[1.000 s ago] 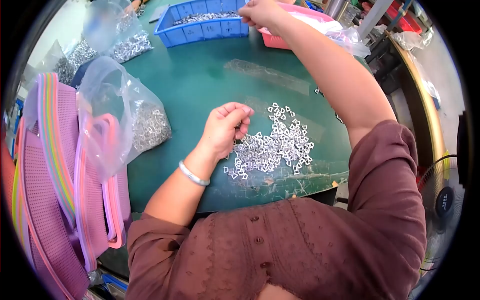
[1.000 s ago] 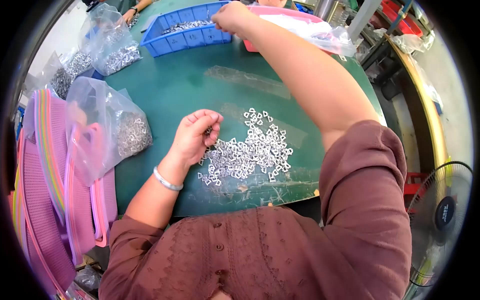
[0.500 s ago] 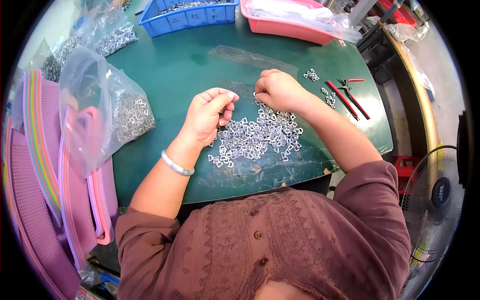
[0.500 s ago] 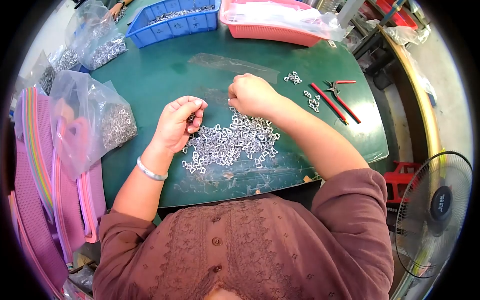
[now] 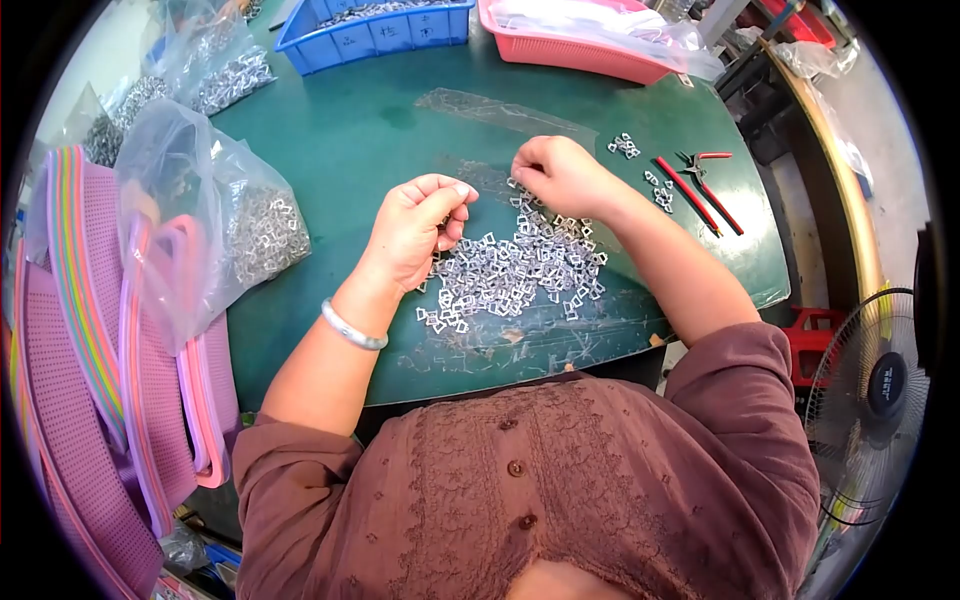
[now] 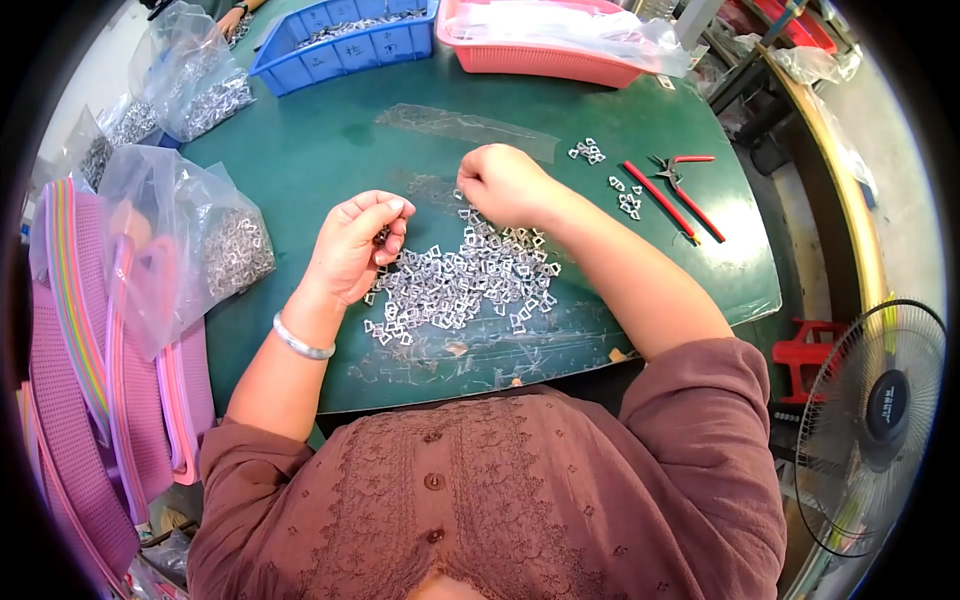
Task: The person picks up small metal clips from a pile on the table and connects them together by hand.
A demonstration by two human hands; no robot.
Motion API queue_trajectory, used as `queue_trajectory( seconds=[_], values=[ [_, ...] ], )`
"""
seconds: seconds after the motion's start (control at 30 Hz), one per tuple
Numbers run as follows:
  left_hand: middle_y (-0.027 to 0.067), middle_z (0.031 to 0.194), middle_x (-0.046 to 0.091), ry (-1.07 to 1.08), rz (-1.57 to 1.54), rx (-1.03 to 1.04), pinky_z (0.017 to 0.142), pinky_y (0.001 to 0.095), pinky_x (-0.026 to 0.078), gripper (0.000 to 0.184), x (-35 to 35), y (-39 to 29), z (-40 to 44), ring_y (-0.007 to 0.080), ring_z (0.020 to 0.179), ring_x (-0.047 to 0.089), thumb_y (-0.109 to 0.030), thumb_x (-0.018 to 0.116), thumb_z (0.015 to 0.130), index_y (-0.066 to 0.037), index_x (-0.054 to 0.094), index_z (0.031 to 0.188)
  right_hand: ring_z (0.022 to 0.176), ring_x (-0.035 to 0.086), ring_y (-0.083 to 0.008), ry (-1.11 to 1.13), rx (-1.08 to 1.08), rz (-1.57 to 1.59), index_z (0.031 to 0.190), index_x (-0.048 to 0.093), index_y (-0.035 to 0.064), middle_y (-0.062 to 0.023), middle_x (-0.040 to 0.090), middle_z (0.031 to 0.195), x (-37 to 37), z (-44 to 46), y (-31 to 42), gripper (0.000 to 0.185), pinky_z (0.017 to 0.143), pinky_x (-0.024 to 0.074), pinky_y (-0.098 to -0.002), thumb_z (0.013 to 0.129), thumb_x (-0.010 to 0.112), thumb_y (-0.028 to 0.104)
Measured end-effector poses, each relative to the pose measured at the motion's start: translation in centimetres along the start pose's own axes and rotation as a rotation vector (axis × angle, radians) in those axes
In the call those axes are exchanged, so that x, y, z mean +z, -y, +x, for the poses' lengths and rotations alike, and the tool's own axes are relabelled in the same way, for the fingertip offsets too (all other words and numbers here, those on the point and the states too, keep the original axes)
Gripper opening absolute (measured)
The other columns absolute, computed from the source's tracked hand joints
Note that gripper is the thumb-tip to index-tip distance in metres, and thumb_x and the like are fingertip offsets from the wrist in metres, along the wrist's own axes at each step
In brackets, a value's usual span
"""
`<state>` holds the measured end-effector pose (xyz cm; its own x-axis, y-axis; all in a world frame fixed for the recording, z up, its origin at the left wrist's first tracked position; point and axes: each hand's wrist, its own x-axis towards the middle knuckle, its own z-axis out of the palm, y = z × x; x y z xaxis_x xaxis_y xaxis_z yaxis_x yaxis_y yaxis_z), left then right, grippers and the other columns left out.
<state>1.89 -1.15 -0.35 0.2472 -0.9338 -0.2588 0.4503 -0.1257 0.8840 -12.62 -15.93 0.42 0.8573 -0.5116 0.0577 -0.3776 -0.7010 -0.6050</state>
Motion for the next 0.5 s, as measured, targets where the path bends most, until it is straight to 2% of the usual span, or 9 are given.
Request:
queue_trajectory(
  seconds=[0.03,0.07,0.17,0.5],
  values=[
    [-0.0004,0.063,0.052,-0.001,0.001,0.002,0.04,0.0148,0.032,0.01,0.0,0.0,0.0,0.0038,0.049,0.044,-0.011,0.053,0.082,-0.003,0.058,0.079,0.067,0.057,-0.0202,0.044,0.109,0.174,0.078,0.06,-0.0012,-0.0128,0.06,0.073,-0.6,-0.1,0.3,0.016,0.063,0.0449,-0.0321,0.074,0.055,0.014],
    [-0.0005,0.063,0.052,0.0,0.002,0.002,0.04,0.0149,0.032,0.01,0.1,0.1,0.0,0.0038,0.049,0.044,-0.012,0.053,0.082,-0.003,0.058,0.079,0.06,0.044,-0.0056,0.071,0.212,0.325,0.08,0.058,-0.0022,0.0012,0.053,0.064,-1.0,-0.4,0.7,0.019,0.056,0.0388,-0.0238,0.08,0.056,0.016],
    [-0.0006,0.063,0.052,0.012,0.015,-0.005,0.04,0.015,0.032,0.01,0.0,0.2,0.1,0.0041,0.049,0.045,-0.011,0.053,0.082,-0.003,0.058,0.079,0.058,0.042,-0.0033,0.091,0.297,0.585,0.081,0.058,0.0006,0.0038,0.053,0.067,-1.9,-1.5,0.9,0.015,0.053,0.0344,-0.0196,0.081,0.056,0.016],
    [0.0003,0.064,0.051,0.038,0.049,0.014,0.04,0.0156,0.031,0.01,0.5,0.5,0.0,0.0047,0.05,0.045,-0.01,0.052,0.083,-0.002,0.058,0.08,0.06,0.042,-0.0034,0.049,0.306,0.775,0.081,0.058,0.003,0.004,0.053,0.069,-3.1,-5.9,0.3,0.012,0.056,0.0337,-0.0182,0.081,0.056,0.015]
  ],
)
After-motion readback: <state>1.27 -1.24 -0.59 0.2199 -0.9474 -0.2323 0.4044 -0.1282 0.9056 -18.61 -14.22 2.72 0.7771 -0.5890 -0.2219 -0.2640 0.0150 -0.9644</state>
